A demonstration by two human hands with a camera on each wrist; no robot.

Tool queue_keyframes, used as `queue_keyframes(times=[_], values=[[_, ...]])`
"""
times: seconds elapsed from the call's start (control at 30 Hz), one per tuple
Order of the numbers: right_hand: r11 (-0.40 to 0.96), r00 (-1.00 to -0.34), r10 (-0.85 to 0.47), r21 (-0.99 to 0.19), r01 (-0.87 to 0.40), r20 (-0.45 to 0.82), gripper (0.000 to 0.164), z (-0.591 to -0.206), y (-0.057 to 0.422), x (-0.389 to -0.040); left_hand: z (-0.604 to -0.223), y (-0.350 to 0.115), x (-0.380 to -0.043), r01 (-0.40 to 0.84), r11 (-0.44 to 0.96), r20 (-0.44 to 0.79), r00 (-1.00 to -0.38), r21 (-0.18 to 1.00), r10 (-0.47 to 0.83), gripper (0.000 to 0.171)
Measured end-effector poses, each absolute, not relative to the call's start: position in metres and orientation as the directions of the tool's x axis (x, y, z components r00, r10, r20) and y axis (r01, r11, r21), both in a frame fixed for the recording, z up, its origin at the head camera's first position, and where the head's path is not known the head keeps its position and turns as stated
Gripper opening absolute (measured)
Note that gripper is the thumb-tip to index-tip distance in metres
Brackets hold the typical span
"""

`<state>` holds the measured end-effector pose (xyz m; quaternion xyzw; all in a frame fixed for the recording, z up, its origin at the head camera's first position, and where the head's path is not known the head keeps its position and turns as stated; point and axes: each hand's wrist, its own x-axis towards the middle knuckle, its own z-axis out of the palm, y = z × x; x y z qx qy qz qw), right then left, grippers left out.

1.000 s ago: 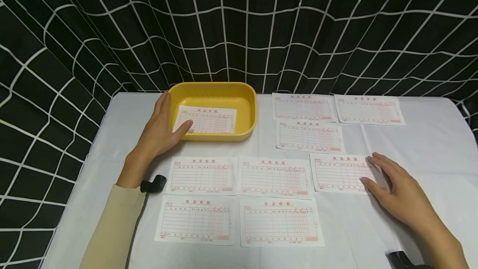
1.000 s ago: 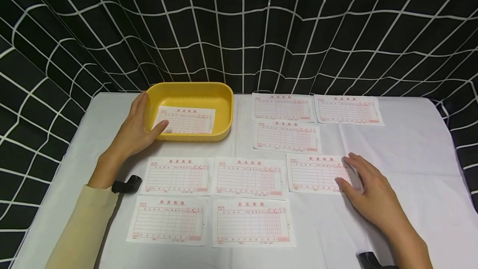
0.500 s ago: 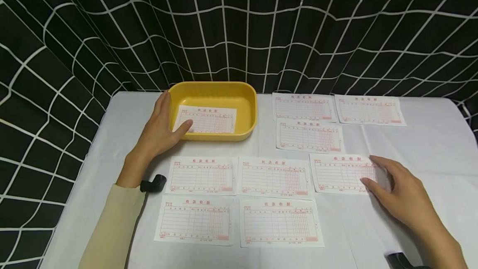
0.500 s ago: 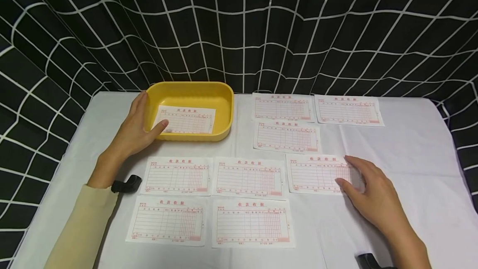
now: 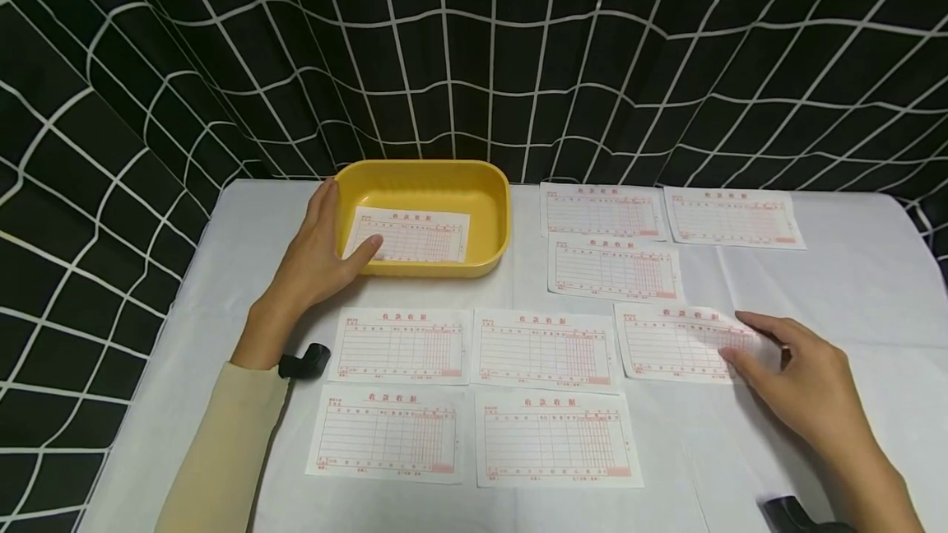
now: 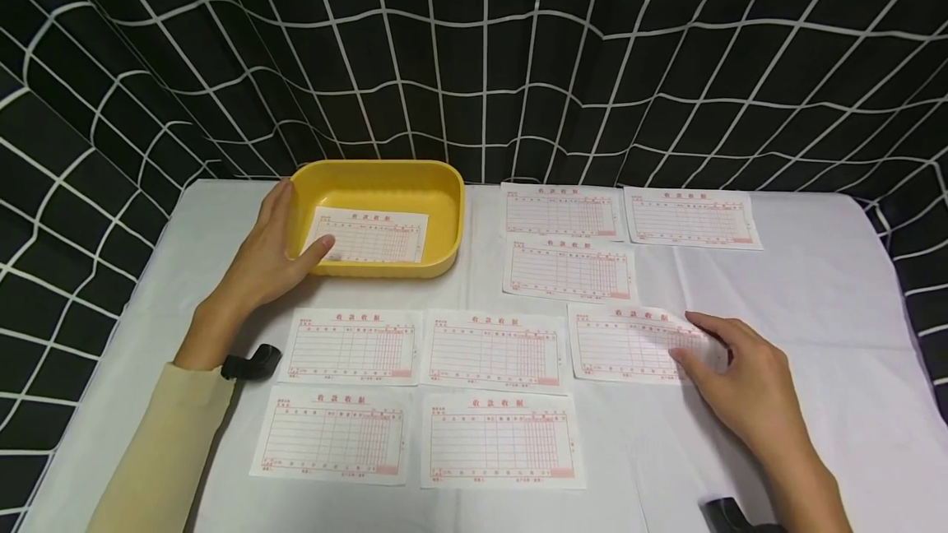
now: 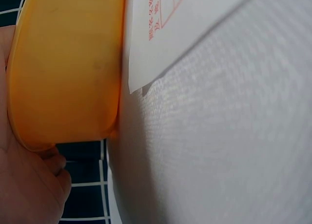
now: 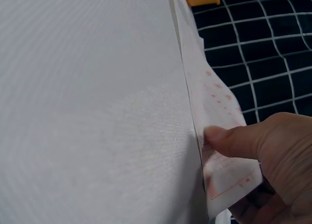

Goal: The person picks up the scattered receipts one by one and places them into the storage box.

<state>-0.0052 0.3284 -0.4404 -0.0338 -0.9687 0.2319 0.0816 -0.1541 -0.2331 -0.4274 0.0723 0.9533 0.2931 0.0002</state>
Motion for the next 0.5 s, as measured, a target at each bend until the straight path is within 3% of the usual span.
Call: queue_keyframes(times=[0.5], values=[[0.897,-0.991,0.051,-0.441,-0.009,0.123,0.038,-0.429,0.336,-0.001,-0.427,-0.233,-0.154,0.141,0.811,0.044,-0.989,0.568,0.141,0.106]])
